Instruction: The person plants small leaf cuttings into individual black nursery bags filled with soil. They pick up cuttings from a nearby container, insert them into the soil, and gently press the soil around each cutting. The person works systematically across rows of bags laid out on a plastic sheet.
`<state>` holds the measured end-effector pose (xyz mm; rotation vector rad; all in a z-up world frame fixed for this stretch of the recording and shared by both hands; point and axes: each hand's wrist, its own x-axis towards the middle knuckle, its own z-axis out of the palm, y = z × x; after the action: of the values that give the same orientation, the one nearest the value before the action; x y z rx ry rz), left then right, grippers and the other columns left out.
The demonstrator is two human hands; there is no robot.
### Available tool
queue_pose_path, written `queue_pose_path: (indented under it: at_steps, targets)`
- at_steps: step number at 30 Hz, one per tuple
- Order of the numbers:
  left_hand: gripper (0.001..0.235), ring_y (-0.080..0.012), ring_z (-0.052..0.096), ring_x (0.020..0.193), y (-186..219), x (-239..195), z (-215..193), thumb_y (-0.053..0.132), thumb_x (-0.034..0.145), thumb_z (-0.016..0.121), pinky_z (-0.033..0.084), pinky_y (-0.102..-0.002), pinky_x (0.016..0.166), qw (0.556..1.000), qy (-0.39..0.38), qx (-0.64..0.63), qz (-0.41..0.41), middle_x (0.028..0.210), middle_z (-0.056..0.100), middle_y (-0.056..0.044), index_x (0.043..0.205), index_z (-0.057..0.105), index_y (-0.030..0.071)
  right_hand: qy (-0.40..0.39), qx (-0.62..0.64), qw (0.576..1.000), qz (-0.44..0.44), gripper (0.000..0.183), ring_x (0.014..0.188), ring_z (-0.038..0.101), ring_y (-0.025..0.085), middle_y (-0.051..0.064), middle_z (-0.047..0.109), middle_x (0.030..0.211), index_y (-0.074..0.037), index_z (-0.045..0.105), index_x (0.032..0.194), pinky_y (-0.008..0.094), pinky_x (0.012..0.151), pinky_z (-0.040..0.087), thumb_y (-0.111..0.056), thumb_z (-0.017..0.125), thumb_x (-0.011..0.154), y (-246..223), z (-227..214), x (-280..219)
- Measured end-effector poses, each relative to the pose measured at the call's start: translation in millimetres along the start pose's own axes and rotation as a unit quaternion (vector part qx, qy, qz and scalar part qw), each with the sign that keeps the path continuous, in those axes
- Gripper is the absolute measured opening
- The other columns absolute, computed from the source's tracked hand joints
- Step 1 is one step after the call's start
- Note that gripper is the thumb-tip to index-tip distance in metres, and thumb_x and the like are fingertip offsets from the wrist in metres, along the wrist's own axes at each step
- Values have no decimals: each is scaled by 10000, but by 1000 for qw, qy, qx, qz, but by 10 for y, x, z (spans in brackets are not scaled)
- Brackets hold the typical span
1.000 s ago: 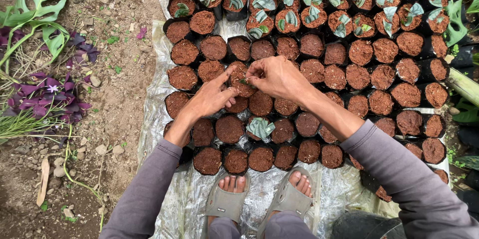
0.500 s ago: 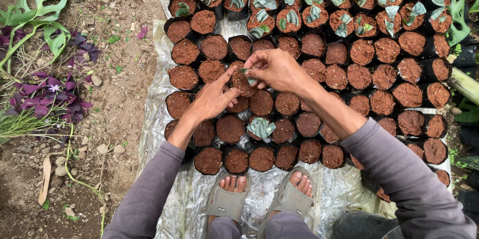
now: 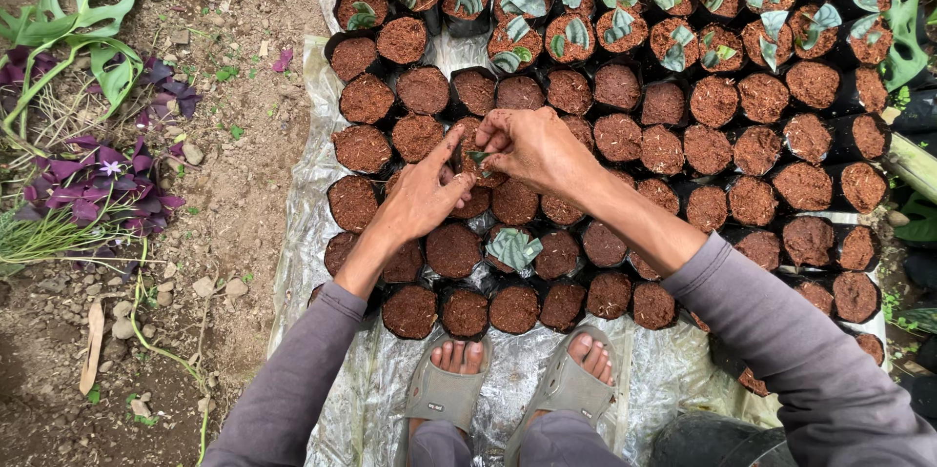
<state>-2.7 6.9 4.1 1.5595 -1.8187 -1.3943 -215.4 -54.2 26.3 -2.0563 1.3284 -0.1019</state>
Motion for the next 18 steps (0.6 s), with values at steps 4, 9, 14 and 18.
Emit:
queue_pose_path:
  at_steps: [4,9,14,18]
  targets:
    - [484,-202,705,608,89,-74,124,251,946,577,582,-375,588,995,103,-11,-13,756,696,-130,1291,436,-58,4,-2,1000,3,278,790,766,176,112,777,996,-81,756,1120,280,659,653,-108,775,844,20,22,48]
    - [292,-169,530,442,157,-120,220,225,1011,522,470,-378,396,991,108,57,-49,560,576,-106,875,612,-18,15,9,1000,-9,228,769,768,168,106,789,1003,-99,782,1096,317,676,644,-135,768,871,-90,-17,-6]
    - [301,-175,522,434,160,-126,234,213,1008,514,441,-391,401,987,151,55,5,538,557,-110,840,597,-23,-34,1,997,76,209,655,742,196,94,799,955,-163,783,1111,357,598,621,-147,722,911,-192,-51,-24]
    - [310,-189,515,443,128,-147,246,233,1012,547,437,-410,442,983,169,66,16,547,576,-142,849,631,-16,5,-9,999,38,185,682,737,177,107,788,955,-106,778,1055,349,591,624,-128,758,872,-211,38,9]
